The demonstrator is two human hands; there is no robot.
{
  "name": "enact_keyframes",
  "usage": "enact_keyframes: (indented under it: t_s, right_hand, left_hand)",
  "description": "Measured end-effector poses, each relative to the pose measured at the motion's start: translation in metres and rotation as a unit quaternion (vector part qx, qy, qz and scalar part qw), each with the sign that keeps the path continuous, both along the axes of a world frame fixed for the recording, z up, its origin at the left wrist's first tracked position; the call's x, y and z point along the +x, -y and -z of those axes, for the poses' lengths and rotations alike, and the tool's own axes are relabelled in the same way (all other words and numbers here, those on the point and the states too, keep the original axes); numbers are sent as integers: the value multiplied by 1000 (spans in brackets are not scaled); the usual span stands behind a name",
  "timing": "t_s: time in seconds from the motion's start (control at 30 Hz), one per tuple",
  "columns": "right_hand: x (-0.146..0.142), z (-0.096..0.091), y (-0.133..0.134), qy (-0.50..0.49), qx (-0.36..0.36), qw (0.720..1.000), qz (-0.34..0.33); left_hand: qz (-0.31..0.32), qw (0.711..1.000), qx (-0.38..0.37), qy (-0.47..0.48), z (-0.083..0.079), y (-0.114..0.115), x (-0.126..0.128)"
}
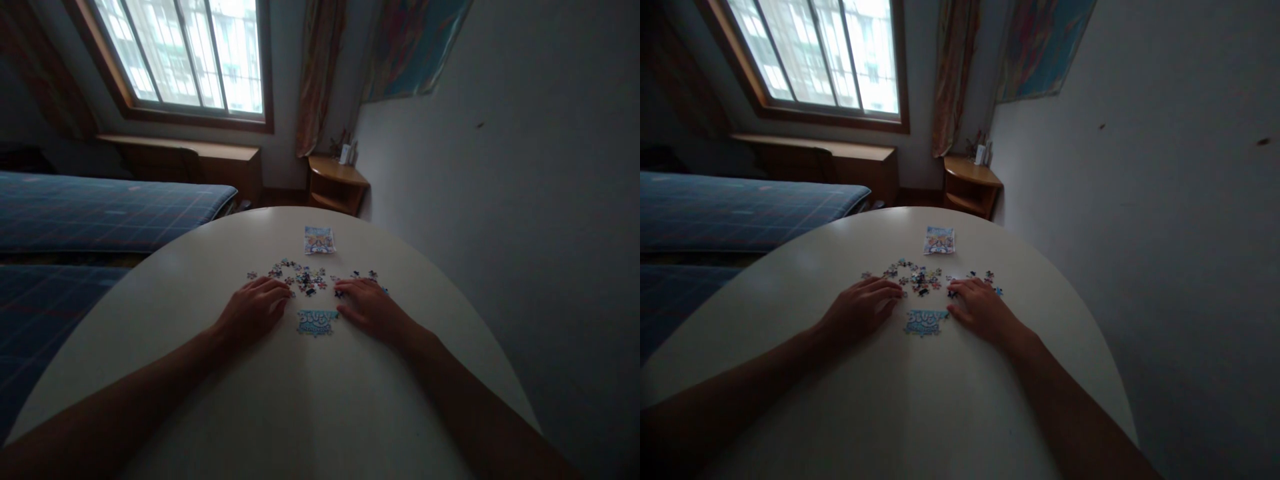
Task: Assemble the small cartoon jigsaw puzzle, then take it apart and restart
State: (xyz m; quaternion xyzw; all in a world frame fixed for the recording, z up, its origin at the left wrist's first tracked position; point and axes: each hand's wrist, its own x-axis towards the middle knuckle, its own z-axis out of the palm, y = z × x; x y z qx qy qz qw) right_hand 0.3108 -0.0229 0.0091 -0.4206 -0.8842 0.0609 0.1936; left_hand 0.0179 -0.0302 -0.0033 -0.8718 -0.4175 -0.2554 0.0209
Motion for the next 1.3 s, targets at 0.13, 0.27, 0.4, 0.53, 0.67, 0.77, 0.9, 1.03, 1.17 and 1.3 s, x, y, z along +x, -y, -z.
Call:
enact_keyframes:
  t_s: [0.13,0.27,0.4,0.53,0.67,0.77,0.9,1.03,1.17,1.3]
  right_hand:
    - [0,0,0,0,6,1000,5]
    - [0,1,0,5,3,1000,5]
    - [2,0,-1,5,2,1000,4]
    - [4,-1,-3,0,9,1000,12]
    - [5,-1,-4,-7,15,999,31]
    - [5,0,-4,-5,15,999,41]
    - [5,0,-3,-7,14,999,39]
    - [6,0,-3,-5,13,999,35]
    - [6,0,-4,-12,12,999,31]
    - [5,0,-3,-7,8,999,38]
  left_hand:
    - [-59,998,-12,-10,-2,-1,-1]
    - [-99,995,-19,-19,-2,-4,-4]
    - [-130,991,-25,-25,-5,-5,-8]
    - [-128,990,-33,-52,-9,-4,-11]
    - [-104,992,-32,-60,-13,-1,-10]
    - [-79,994,-27,-74,-17,2,-8]
    - [-76,995,-15,-68,-21,4,-8]
    - [-47,998,-21,-40,-17,3,-10]
    - [-15,998,-32,-44,-7,-1,-11]
    - [-11,998,-32,-49,-4,-4,-11]
